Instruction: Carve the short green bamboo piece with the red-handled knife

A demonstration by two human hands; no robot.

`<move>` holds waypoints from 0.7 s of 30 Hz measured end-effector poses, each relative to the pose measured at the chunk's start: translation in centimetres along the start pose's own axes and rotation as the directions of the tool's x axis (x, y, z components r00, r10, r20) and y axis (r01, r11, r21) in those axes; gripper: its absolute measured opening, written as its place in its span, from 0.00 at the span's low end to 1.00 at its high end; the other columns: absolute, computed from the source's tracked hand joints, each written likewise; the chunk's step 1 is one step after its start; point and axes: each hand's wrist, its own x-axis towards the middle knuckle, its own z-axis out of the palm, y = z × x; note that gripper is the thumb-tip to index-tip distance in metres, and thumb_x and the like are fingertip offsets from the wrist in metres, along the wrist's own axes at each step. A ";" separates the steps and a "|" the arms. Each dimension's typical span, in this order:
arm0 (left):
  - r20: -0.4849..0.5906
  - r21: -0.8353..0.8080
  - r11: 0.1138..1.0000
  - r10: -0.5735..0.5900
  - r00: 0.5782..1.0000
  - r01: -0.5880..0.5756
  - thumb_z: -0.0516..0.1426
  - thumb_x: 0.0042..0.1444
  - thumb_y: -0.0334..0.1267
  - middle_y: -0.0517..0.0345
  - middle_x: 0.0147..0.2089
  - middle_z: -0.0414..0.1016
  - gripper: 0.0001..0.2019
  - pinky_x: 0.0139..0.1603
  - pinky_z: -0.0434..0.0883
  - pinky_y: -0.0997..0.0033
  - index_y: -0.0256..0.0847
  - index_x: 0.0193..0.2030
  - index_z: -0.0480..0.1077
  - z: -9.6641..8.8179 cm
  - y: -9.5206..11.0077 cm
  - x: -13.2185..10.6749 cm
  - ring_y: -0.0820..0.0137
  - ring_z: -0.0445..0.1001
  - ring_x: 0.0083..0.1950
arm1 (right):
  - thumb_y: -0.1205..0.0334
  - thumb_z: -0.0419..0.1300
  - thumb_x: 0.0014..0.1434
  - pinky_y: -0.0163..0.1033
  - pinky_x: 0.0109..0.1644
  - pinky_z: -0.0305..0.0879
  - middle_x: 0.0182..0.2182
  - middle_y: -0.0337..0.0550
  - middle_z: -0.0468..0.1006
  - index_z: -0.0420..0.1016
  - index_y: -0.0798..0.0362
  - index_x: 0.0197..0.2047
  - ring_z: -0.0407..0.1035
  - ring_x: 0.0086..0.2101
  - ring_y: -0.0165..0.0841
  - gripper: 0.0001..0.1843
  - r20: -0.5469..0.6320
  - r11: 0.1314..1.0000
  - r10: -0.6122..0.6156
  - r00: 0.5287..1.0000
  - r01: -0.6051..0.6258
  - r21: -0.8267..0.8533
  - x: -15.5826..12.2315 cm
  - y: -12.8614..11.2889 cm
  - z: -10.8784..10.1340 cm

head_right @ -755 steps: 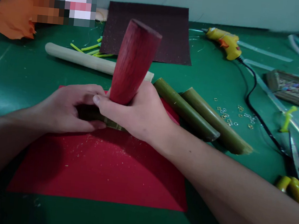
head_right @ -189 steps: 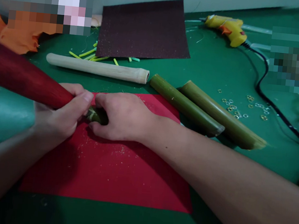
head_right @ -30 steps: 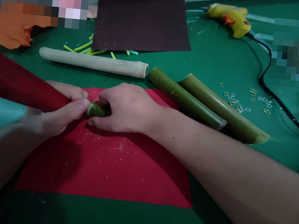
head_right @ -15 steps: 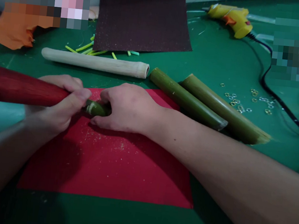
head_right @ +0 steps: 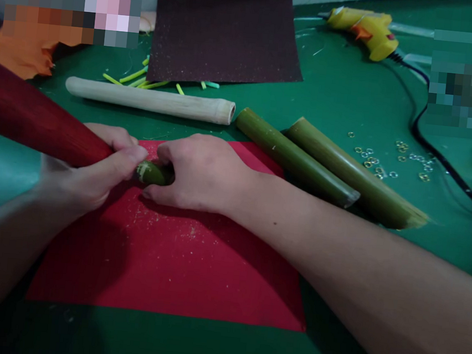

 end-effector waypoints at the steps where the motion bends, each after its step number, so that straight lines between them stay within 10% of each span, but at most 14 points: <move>1: -0.032 -0.003 1.000 -0.002 0.999 0.002 0.65 0.55 0.36 0.66 0.19 0.67 0.15 0.22 0.67 0.78 0.43 0.20 0.68 0.1 -0.1 -0.1 0.77 0.67 0.22 | 0.41 0.66 0.56 0.39 0.32 0.46 0.26 0.36 0.73 0.81 0.50 0.40 0.59 0.26 0.28 0.20 -0.003 1.000 -0.001 1.000 0.001 -0.003 0.0 0.0 0.0; 7: -0.202 -0.006 0.999 0.046 0.978 -0.049 0.65 0.59 0.41 0.67 0.25 0.75 0.12 0.29 0.71 0.76 0.46 0.25 0.74 0.6 -0.8 0.0 0.77 0.72 0.26 | 0.42 0.67 0.55 0.39 0.32 0.45 0.26 0.36 0.74 0.79 0.51 0.39 0.58 0.25 0.28 0.21 -0.019 0.999 -0.030 0.999 0.029 -0.023 0.2 0.4 0.0; 14: -0.160 -0.135 0.985 -0.128 0.979 0.107 0.65 0.54 0.42 0.65 0.16 0.61 0.19 0.22 0.64 0.73 0.43 0.16 0.65 0.4 0.3 0.4 0.77 0.62 0.21 | 0.42 0.67 0.56 0.39 0.33 0.46 0.28 0.38 0.76 0.78 0.51 0.39 0.61 0.27 0.29 0.20 0.002 1.000 0.012 1.000 -0.012 0.001 0.1 0.1 0.0; 21: -0.041 -0.047 0.997 -0.056 0.998 0.054 0.63 0.56 0.38 0.66 0.16 0.60 0.20 0.19 0.61 0.77 0.41 0.16 0.63 0.2 0.6 0.3 0.80 0.57 0.19 | 0.42 0.67 0.56 0.39 0.33 0.46 0.30 0.37 0.77 0.81 0.50 0.43 0.62 0.27 0.28 0.21 -0.015 1.000 -0.019 1.000 0.019 -0.012 0.1 0.3 0.1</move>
